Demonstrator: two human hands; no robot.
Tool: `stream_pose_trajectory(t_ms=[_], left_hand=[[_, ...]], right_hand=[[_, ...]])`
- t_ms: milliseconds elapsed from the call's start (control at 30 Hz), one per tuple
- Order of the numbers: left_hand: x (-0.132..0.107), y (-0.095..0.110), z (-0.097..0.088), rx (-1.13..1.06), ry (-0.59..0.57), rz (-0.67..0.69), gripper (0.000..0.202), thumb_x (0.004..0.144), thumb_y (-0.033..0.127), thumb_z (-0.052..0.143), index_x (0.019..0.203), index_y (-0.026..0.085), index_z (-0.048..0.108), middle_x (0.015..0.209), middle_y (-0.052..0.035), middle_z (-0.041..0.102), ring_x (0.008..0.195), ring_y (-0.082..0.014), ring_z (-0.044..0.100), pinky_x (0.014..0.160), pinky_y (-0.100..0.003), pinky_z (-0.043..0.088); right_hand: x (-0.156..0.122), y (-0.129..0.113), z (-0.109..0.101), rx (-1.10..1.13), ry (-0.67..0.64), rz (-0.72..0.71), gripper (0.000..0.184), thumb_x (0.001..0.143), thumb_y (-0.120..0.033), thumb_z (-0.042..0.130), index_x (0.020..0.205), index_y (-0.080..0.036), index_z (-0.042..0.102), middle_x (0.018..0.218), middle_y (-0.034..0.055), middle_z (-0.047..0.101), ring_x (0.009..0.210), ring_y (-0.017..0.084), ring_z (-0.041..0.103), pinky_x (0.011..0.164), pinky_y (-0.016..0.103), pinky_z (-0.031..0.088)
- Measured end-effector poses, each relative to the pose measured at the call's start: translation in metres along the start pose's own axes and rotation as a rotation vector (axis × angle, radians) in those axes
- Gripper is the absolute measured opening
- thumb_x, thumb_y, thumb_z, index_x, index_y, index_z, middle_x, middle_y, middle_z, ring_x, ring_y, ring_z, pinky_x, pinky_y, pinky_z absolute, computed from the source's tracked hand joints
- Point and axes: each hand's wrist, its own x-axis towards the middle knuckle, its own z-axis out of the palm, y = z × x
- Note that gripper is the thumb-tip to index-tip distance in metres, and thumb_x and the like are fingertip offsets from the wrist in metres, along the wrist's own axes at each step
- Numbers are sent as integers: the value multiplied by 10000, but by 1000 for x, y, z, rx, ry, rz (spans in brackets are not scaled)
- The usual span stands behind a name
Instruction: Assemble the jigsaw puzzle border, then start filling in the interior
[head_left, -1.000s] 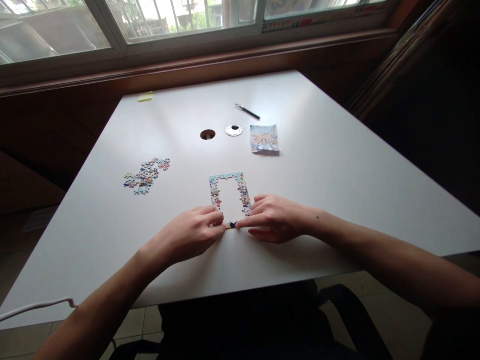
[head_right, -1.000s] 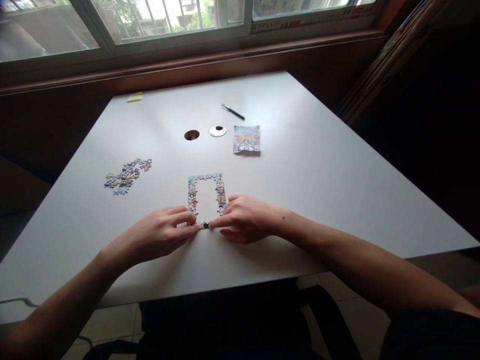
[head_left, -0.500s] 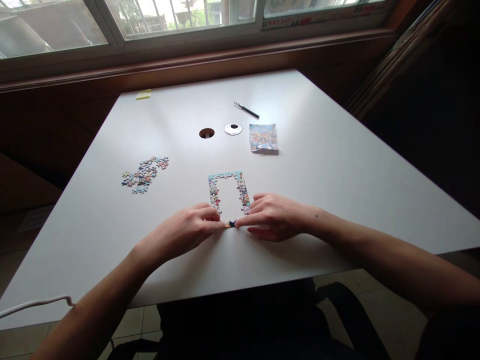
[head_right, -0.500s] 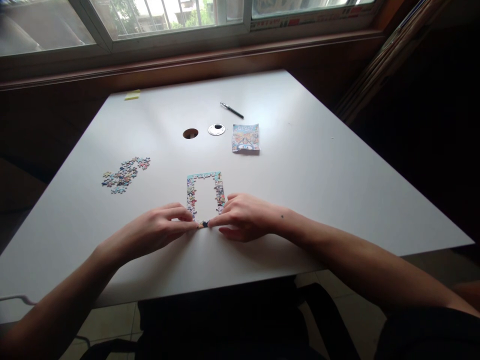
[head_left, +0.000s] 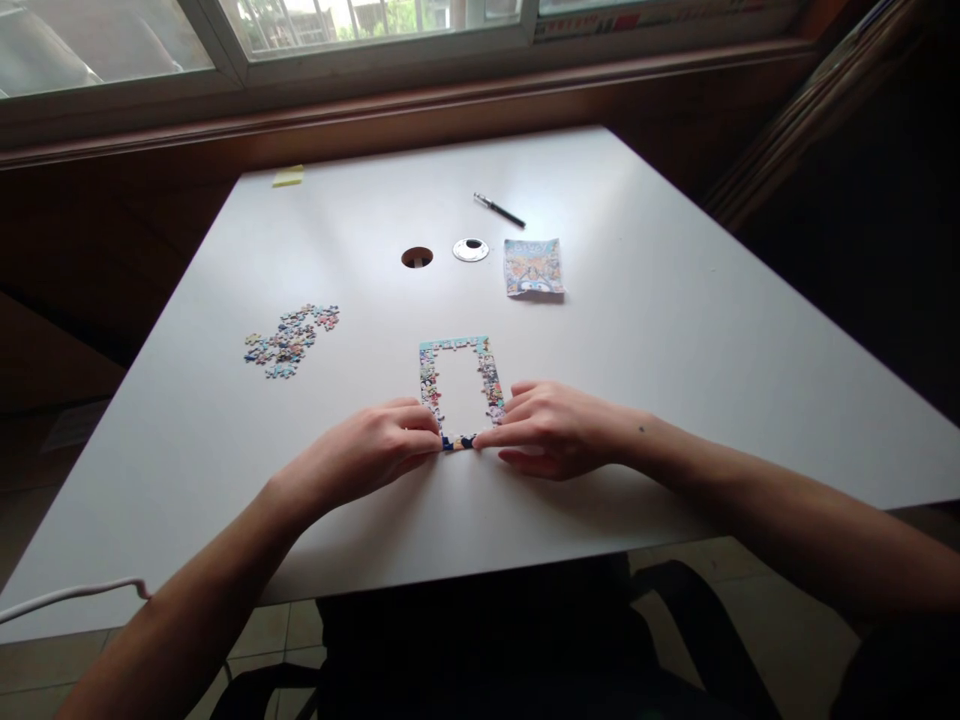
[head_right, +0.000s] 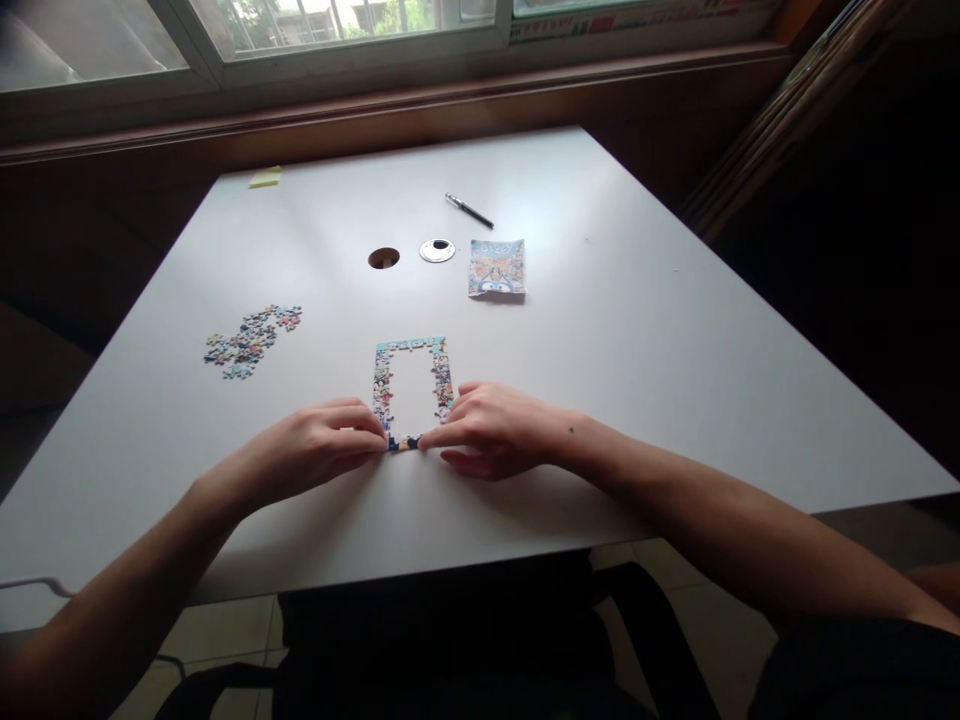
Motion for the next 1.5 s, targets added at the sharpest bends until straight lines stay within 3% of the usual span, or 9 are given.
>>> stream_pose_trajectory(t_ms=[133,333,700,1067,1200,1333,1500], left_hand=[[0,-1,1,17,-15,2,252,1012,189,496,881,177,711,918,-66,674,818,-139,605,719,-255,495],[0,-2,0,12,-30,14,234,1013,173,499,1058,222,723,956,-53,667,853,-133,611,751,-245,511],[0,0,-2,100,-54,64,259,977,52,482,996,181,705,932,-57,677,865,-155,610,753,-266,519],[-4,-8,-8,-10,15,19,180,997,192,536,951,189,710,996,-66,705,875,-148,633,761,-269,526],[-7,-14,-11,56,69,-8,122,956,181,590,939,191,710,992,-68,703,909,-170,633,786,-297,539],[-4,-14,-5,84,67,46,90,930,200,631,961,203,715,1048,-69,697,981,-190,637,869,-335,557],[-1,-11,3,71,36,72,127,954,181,586,967,201,711,1029,-63,694,955,-183,634,881,-338,554]], right_hand=[[0,0,1,-6,-3,-4,288,923,-215,537,1183,-224,660,713,7,680,655,134,599,758,298,409],[-2,0,2,-25,-12,-5,298,925,-220,534,1201,-218,646,719,7,681,659,137,603,774,305,421],[1,-3,4,-17,-5,8,275,941,-239,520,1186,-188,634,740,23,694,674,148,617,791,318,447],[3,-3,6,-31,39,-9,340,947,-222,511,1275,-189,592,756,15,670,688,151,577,823,323,446],[8,-7,5,-112,71,2,328,951,-268,543,1268,-219,608,845,41,631,776,171,527,776,323,413],[11,-9,6,-144,88,0,319,945,-299,573,1251,-221,619,980,75,604,844,182,488,793,327,408],[11,-10,8,-142,81,-13,298,953,-288,563,1236,-214,621,964,68,595,853,186,471,790,329,411]])
